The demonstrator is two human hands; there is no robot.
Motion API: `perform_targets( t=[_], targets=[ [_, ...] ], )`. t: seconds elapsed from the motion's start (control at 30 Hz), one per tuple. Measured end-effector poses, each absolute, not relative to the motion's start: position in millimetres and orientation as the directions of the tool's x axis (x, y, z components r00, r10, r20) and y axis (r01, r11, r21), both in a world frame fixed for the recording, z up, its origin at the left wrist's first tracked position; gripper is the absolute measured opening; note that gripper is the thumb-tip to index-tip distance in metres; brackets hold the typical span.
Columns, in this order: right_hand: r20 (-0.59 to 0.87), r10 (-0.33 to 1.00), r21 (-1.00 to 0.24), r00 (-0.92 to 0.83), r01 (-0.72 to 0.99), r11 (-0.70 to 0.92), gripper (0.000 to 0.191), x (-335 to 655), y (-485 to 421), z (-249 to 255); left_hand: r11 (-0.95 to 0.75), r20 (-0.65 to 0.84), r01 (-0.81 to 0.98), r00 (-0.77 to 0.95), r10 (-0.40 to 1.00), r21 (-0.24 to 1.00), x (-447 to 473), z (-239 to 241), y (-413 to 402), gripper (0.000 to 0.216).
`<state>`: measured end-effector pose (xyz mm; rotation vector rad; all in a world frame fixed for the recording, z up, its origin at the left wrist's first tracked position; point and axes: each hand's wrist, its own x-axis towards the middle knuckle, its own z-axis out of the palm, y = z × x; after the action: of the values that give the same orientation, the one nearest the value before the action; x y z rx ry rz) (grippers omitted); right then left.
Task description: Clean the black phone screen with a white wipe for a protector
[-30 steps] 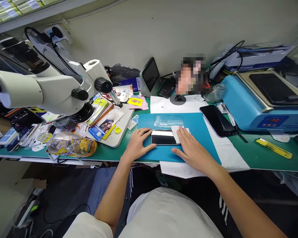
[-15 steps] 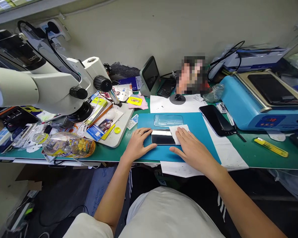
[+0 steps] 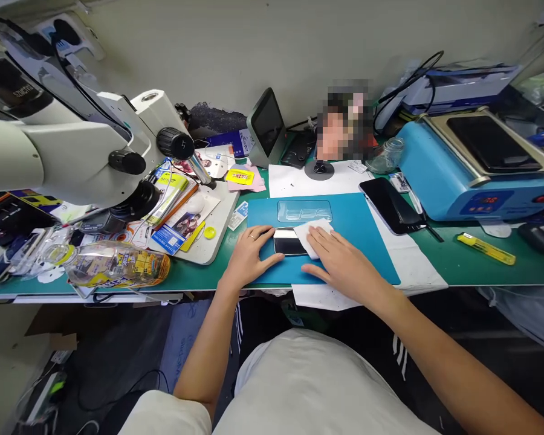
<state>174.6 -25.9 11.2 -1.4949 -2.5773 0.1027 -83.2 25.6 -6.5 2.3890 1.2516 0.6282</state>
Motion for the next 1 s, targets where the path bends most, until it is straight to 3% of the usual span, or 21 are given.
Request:
perform_targets(
  t=[0.17, 0.4, 0.63, 1.0],
  targets=[
    [0.096, 0.848, -0.093, -0.521, 0.843, 0.529, 0.076, 180.6, -40.9, 13.2, -0.535, 0.220, 0.664, 0.501, 0.837, 0.523, -83.3, -6.0, 26.2, 0.053],
    [0.078, 0.889, -0.086, -0.450, 0.886, 0.456, 0.086, 151.0, -12.9, 11.2, -0.530, 0.219, 0.679, 0.494, 0.842, 0.508, -82.8, -4.4, 25.0, 0.053],
    [0.109, 0.861, 0.016, -0.496, 0.867, 0.498, 0.082, 141.9, -40.6, 13.9, -0.553, 0.239, 0.661, 0.509, 0.827, 0.507, -85.5, -7.0, 26.3, 0.055],
    [0.130, 0.801, -0.120, -0.584, 0.793, 0.598, 0.078, 131.3, -19.7, 13.1, -0.545, 0.222, 0.672, 0.509, 0.832, 0.501, -84.3, -5.3, 23.4, 0.066]
  ],
)
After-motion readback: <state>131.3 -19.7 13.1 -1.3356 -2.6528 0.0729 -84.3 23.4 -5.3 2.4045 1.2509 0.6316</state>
